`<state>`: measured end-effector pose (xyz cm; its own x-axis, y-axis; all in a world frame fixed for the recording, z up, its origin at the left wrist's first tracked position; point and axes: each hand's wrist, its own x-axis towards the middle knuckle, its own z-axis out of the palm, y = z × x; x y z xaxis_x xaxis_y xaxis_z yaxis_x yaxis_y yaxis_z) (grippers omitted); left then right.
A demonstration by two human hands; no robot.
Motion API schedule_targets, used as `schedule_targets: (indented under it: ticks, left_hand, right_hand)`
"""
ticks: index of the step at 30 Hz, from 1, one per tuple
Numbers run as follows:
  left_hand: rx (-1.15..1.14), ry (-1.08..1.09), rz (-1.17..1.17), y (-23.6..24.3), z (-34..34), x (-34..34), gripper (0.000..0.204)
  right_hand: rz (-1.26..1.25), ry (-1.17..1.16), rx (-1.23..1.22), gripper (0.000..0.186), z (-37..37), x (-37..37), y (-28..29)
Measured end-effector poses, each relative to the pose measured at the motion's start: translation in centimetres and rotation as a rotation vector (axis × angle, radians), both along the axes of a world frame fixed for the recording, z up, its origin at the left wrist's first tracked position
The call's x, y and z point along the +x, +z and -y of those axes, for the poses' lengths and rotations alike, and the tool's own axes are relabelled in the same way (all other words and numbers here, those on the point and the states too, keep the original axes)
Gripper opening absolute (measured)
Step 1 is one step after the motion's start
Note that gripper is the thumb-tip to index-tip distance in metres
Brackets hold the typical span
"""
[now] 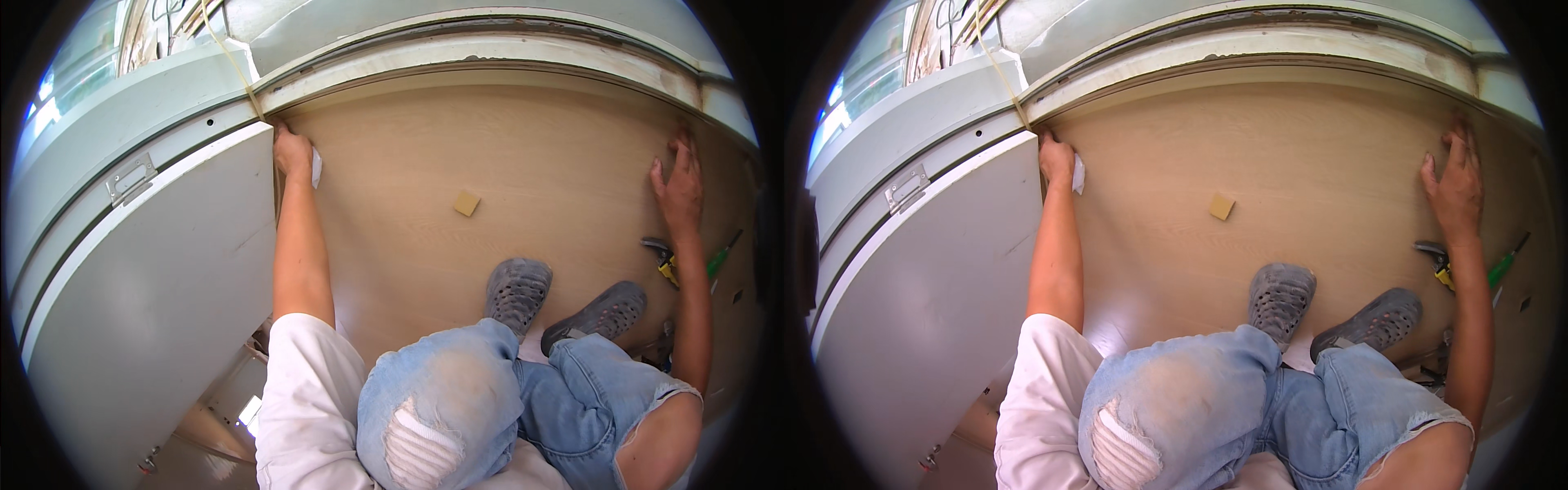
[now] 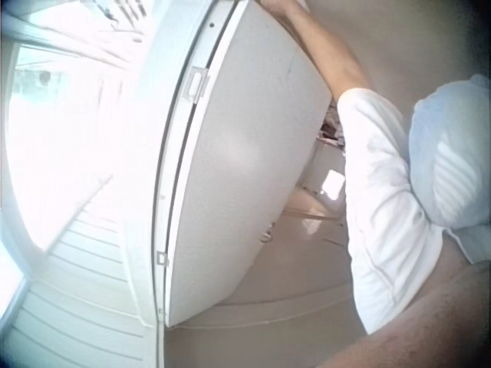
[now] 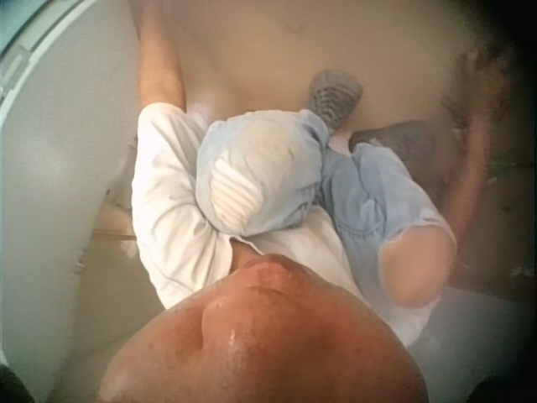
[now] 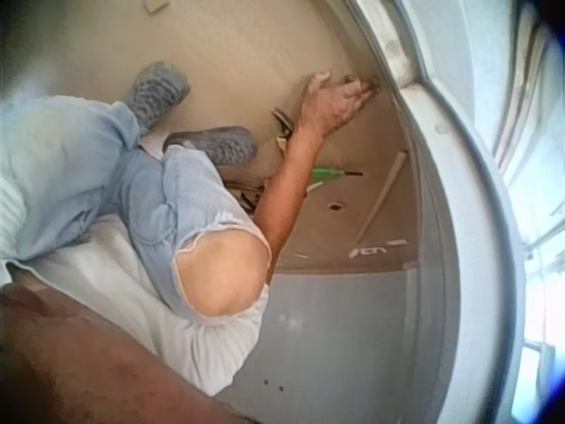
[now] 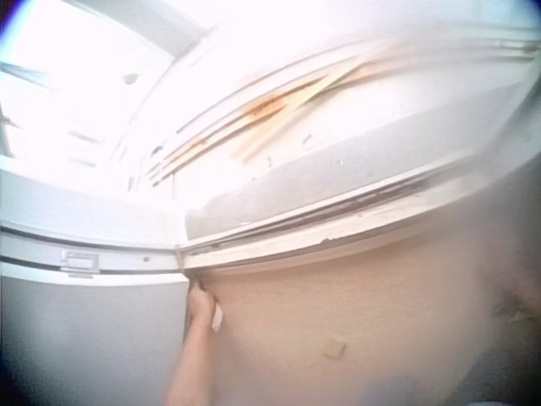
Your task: The person installs wooden baseboards along the bottom of a wall and window frame. They cut the wood pieces to size using shears, apply sealant with a caulking gun, and press the trim into place. The person also wipes the area with a cloth and moves around the room to reach different sections.
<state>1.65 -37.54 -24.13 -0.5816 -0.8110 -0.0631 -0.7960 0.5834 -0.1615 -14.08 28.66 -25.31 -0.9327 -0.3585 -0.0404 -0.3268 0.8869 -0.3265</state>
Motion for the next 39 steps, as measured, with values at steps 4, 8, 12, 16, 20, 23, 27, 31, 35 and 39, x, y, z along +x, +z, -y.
schedule_targets:
  ticks: [4,8,12,16,20,23,27,31,35,39]
  left_hand:
    - [0.025,0.009,0.041,-1.2,-0.4,-1.1,0.065]
    - [0.026,0.046,0.063,-1.0,0.2,-1.5,0.065]
    - [-0.024,-0.015,0.012,-1.9,1.2,-0.5,0.064]
    - [0.035,-0.059,0.011,-1.3,1.1,-0.2,0.064]
    - [0.032,-0.149,-0.036,-0.6,-1.1,-0.1,0.061]
    - [0.015,-0.231,-0.054,-0.3,-2.5,0.0,0.059]
    - [0.026,-0.410,-0.084,-0.3,-4.8,-0.1,0.057]
    - [0.087,-0.479,-0.131,-0.1,-9.1,-1.0,0.056]
    - [0.114,-0.472,-0.080,0.5,-14.3,-2.6,0.062]
    - [0.130,-0.607,-0.026,0.6,-19.1,-3.9,0.059]
  right_hand:
    - [-0.067,0.038,-0.013,0.059,-0.7,-0.1,-0.1]
    - [-0.084,0.056,0.016,0.063,-1.0,-0.1,-0.4]
    - [0.027,-0.009,0.009,0.055,-0.6,-0.1,-0.2]
    - [-0.073,0.057,0.016,0.044,0.1,-0.1,0.5]
    - [-0.111,0.075,0.030,0.041,0.4,-0.2,0.5]
    - [-0.116,0.076,0.040,0.043,0.2,-0.3,0.2]
    - [-0.157,0.098,0.033,0.048,0.3,-0.2,0.3]
    - [-0.165,0.115,0.073,0.050,0.2,-0.1,0.1]
    - [-0.099,0.080,0.105,0.043,0.0,0.0,-0.5]
    - [-0.135,0.098,0.078,0.040,0.0,0.1,-0.3]
